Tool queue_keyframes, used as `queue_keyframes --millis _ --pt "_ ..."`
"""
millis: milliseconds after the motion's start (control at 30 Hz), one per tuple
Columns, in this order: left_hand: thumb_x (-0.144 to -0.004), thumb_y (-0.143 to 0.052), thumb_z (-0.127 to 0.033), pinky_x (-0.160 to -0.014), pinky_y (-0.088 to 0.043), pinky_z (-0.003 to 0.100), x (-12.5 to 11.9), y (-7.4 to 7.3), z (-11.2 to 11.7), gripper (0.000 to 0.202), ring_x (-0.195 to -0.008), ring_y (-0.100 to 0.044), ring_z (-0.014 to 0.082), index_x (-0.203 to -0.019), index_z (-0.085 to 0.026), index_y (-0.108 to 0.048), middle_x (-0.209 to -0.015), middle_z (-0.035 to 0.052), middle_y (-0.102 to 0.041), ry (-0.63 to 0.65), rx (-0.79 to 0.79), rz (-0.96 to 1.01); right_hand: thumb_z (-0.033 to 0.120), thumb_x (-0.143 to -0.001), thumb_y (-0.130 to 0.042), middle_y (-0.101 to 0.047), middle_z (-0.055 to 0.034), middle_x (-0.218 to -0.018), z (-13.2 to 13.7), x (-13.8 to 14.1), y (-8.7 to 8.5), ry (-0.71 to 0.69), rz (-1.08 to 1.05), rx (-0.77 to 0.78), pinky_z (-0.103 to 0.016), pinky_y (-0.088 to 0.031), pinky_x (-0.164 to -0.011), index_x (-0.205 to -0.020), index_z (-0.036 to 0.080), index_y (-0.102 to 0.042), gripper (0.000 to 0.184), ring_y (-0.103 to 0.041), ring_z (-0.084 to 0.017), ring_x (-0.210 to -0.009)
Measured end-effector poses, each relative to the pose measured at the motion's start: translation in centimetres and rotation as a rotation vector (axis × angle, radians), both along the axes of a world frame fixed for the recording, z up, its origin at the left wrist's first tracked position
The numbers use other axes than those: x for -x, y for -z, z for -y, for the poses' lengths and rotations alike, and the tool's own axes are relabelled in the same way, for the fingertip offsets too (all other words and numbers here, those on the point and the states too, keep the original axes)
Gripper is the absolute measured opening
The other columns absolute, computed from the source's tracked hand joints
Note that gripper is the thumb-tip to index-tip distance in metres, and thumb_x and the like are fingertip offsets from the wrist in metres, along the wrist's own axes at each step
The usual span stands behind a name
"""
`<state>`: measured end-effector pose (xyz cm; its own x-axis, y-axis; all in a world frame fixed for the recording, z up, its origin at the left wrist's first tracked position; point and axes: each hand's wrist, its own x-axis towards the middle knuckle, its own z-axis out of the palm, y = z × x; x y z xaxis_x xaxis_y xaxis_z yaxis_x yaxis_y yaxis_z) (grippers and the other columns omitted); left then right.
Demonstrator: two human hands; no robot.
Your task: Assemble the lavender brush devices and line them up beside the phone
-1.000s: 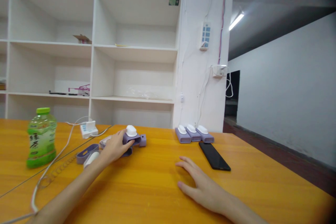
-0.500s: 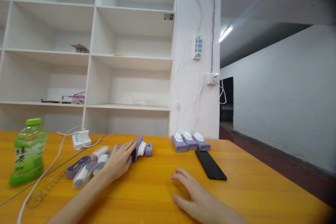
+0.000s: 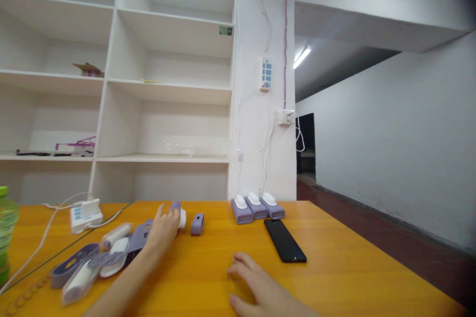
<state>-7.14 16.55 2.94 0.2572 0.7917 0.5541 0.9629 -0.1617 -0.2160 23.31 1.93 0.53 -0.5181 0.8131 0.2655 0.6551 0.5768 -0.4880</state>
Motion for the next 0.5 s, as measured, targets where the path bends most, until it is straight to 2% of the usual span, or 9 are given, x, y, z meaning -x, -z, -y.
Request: queue_keyframes --millis 100,200,267,367,500 --pt "-0.087 -0.036 -0.007 -0.112 -0.023 0.055 0.8 -0.2 0.6 0.040 -0.086 -0.074 0.0319 -0.098 -0.015 -0.073 -0.085 0.0161 -0.078 -0.049 -0.022 0.021 0.029 -0.082 -0.064 -0.044 -0.0117 -0.151 -0.2 -0.1 0.2 -0.003 0.001 0.017 -0.033 -0.031 -0.118 -0.129 0.021 -0.060 0.048 -0.042 -0.025 -0.141" --pt "-0.091 -0.034 -0.012 -0.108 -0.025 0.061 1.4 0.3 1.4 0.041 -0.088 -0.072 0.0354 -0.087 -0.012 -0.075 -0.086 0.0202 -0.077 -0.080 -0.033 0.043 0.029 -0.084 -0.062 -0.040 -0.0127 -0.155 -0.4 0.0 -0.1 0.007 0.022 0.067 -0.036 -0.028 -0.120 -0.132 0.020 -0.058 0.048 -0.036 -0.026 -0.145" --pt "-0.090 -0.037 -0.014 -0.108 -0.025 0.062 1.5 1.0 1.9 0.038 -0.102 -0.068 0.0375 -0.097 -0.010 -0.074 -0.102 0.0234 -0.075 -0.075 -0.034 0.049 0.027 -0.085 -0.061 -0.037 -0.0138 -0.157 -0.8 0.2 0.0 0.023 0.044 0.105 -0.037 -0.028 -0.120 -0.132 0.019 -0.059 0.048 -0.035 -0.027 -0.146" --pt "-0.084 -0.043 -0.010 -0.113 -0.020 0.060 1.1 2.0 2.2 0.048 -0.121 -0.058 0.0348 -0.128 -0.010 -0.063 -0.132 0.0213 -0.064 -0.046 -0.019 0.048 0.025 -0.084 -0.062 -0.038 -0.0127 -0.157 -1.7 0.3 0.9 0.047 0.033 0.098 -0.038 -0.030 -0.119 -0.130 0.021 -0.061 0.046 -0.038 -0.028 -0.144" --pt "-0.085 -0.042 -0.010 -0.116 -0.017 0.058 0.2 2.6 2.0 0.056 -0.130 -0.050 0.0342 -0.140 -0.008 -0.053 -0.145 0.0219 -0.053 -0.056 -0.011 0.086 0.027 -0.086 -0.064 -0.056 -0.0092 -0.143 -2.7 -0.1 2.7 0.095 -0.083 -0.111 -0.034 -0.045 -0.110 -0.111 0.025 -0.070 0.025 -0.056 -0.026 -0.131"
